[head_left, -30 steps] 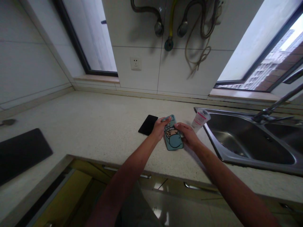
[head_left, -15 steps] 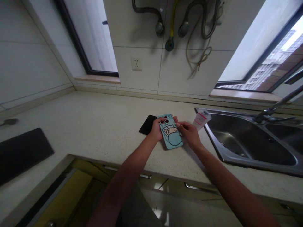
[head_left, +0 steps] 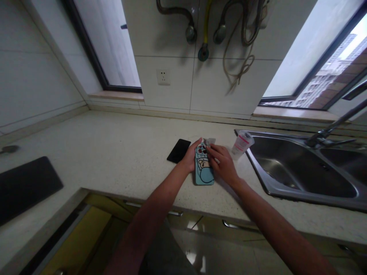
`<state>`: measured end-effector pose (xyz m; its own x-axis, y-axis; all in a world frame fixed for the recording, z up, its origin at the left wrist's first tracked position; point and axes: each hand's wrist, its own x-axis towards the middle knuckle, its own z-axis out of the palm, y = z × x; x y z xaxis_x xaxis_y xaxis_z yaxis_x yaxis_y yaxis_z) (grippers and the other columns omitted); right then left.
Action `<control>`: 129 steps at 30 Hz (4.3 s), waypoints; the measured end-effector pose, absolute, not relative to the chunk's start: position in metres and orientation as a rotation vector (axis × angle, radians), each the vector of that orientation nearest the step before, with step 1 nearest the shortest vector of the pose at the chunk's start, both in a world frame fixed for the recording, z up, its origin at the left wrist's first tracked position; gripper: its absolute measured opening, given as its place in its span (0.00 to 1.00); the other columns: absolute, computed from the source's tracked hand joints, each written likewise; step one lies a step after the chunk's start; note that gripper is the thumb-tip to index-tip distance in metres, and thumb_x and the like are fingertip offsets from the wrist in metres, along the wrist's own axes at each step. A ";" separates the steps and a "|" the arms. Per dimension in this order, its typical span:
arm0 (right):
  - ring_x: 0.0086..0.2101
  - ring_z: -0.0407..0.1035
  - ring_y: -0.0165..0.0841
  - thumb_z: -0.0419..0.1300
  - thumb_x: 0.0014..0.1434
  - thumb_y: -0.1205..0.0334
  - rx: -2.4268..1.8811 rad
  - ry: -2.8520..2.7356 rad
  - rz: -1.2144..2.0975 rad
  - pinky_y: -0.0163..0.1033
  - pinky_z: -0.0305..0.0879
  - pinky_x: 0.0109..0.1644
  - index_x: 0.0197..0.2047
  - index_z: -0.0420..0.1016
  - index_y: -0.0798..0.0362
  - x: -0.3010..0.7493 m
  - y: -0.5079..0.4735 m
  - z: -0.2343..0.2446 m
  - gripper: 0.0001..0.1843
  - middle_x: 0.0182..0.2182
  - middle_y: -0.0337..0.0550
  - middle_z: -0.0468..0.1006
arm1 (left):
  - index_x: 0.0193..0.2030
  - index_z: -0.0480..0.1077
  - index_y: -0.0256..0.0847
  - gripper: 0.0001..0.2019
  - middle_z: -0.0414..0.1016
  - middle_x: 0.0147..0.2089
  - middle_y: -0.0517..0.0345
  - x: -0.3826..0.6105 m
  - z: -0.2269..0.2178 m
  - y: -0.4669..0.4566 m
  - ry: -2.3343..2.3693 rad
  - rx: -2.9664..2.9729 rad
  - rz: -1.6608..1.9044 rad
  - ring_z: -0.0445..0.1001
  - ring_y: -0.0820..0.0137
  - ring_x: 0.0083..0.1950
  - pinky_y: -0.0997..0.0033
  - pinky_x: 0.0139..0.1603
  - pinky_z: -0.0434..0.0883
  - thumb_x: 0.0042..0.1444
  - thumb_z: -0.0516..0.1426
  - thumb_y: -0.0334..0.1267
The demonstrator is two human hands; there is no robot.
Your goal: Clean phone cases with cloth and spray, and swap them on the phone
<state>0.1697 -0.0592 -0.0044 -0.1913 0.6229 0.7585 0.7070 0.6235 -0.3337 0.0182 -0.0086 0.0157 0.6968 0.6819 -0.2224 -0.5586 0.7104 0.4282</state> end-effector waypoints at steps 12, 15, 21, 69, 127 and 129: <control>0.40 0.72 0.41 0.59 0.66 0.60 -0.966 -2.135 -0.174 0.48 0.66 0.44 0.46 0.82 0.52 0.169 -0.072 0.002 0.11 0.37 0.49 0.80 | 0.44 0.77 0.30 0.35 0.80 0.33 0.41 0.015 0.023 -0.012 0.433 0.401 0.715 0.81 0.60 0.33 0.63 0.35 0.77 0.66 0.43 0.62; 0.39 0.71 0.38 0.57 0.67 0.62 -0.782 -2.252 -0.092 0.47 0.66 0.45 0.48 0.81 0.51 0.164 -0.076 0.004 0.12 0.36 0.47 0.79 | 0.45 0.76 0.28 0.35 0.81 0.35 0.39 0.014 0.021 -0.009 0.504 0.444 0.775 0.82 0.59 0.35 0.62 0.37 0.77 0.66 0.43 0.62; 0.45 0.69 0.42 0.55 0.67 0.62 -0.710 -2.303 -0.144 0.50 0.68 0.50 0.60 0.74 0.52 0.151 -0.082 0.005 0.19 0.46 0.53 0.77 | 0.47 0.75 0.27 0.36 0.82 0.37 0.37 0.014 0.021 -0.011 0.538 0.458 0.785 0.82 0.57 0.36 0.58 0.41 0.78 0.66 0.42 0.62; 0.70 0.51 0.46 0.55 0.69 0.53 -0.865 -2.234 -0.132 0.62 0.55 0.69 0.74 0.52 0.54 0.151 -0.076 0.004 0.35 0.69 0.60 0.60 | 0.51 0.76 0.32 0.39 0.82 0.40 0.41 0.020 0.018 -0.020 0.421 0.455 0.774 0.82 0.60 0.43 0.63 0.51 0.75 0.65 0.39 0.65; 0.56 0.68 0.44 0.57 0.67 0.66 -0.907 -2.049 -0.431 0.54 0.66 0.58 0.55 0.78 0.50 0.154 -0.073 0.011 0.16 0.55 0.49 0.79 | 0.38 0.75 0.35 0.17 0.74 0.25 0.56 0.021 0.014 -0.014 0.408 0.281 0.734 0.74 0.70 0.24 0.73 0.26 0.71 0.59 0.59 0.50; 0.55 0.69 0.44 0.58 0.67 0.65 -0.942 -2.007 -0.442 0.53 0.66 0.57 0.54 0.78 0.50 0.155 -0.071 0.011 0.15 0.55 0.49 0.79 | 0.31 0.73 0.37 0.16 0.72 0.22 0.59 0.020 0.015 -0.015 0.394 0.239 0.735 0.71 0.73 0.21 0.74 0.24 0.69 0.59 0.60 0.49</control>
<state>0.1546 -0.0713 0.0106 -0.3522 0.4544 0.8182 0.7559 0.6536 -0.0376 0.0201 -0.0153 0.0148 0.6736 0.6904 -0.2639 -0.6017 0.7196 0.3465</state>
